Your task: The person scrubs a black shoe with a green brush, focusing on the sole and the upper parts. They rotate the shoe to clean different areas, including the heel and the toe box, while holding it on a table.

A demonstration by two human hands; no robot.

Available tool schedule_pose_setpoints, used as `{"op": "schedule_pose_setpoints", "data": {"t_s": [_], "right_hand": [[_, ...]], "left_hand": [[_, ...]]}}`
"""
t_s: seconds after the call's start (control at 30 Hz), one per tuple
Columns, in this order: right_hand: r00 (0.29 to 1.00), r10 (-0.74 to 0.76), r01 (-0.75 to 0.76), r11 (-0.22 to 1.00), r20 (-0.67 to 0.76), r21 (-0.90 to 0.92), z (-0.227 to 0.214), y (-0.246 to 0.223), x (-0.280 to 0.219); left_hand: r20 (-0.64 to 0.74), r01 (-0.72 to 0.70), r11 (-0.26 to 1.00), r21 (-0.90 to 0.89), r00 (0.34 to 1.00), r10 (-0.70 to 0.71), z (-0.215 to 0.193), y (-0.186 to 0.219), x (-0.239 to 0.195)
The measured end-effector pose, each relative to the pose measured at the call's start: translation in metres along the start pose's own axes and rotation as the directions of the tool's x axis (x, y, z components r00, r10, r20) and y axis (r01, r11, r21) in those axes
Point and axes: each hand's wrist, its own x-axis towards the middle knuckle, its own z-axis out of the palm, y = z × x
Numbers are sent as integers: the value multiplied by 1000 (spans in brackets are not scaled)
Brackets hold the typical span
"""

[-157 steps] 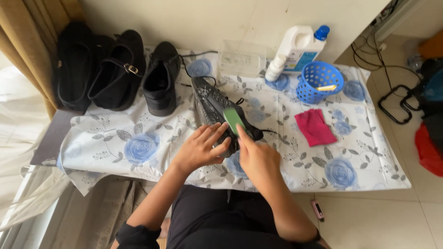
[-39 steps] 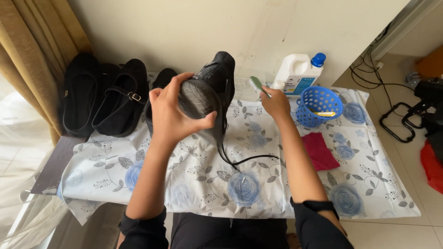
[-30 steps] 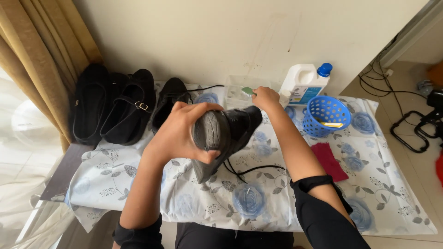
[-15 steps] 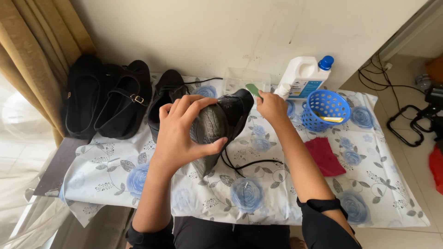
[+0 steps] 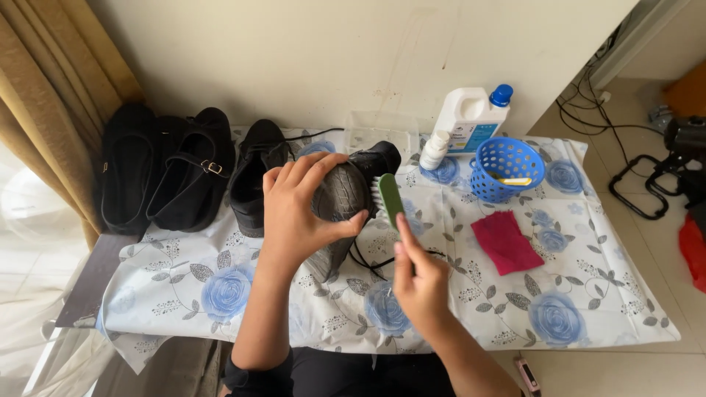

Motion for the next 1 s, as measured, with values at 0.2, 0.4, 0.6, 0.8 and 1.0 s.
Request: {"op": "schedule_pose_setpoints", "data": {"t_s": [0.2, 0.4, 0.6, 0.8, 1.0], "right_hand": [[993, -116, 116, 991, 0, -70, 15, -12, 54], [989, -114, 117, 993, 92, -30, 47, 7, -16], [979, -204, 204, 979, -16, -22, 49, 1, 49], [984, -173, 176, 981, 37, -80, 54, 15, -18], [980, -173, 173, 985, 99, 5, 20, -21, 57]], "left_hand": [[-65, 3, 998, -55, 998, -6, 0, 0, -4], [-168, 39, 996, -84, 984, -52, -10, -34, -2], [-139, 17, 995, -101, 990, -31, -5, -24, -4], [-151, 16, 992, -124, 988, -34, -15, -30, -5], [-72, 4, 991, -133, 997, -14, -10, -18, -7]]}}
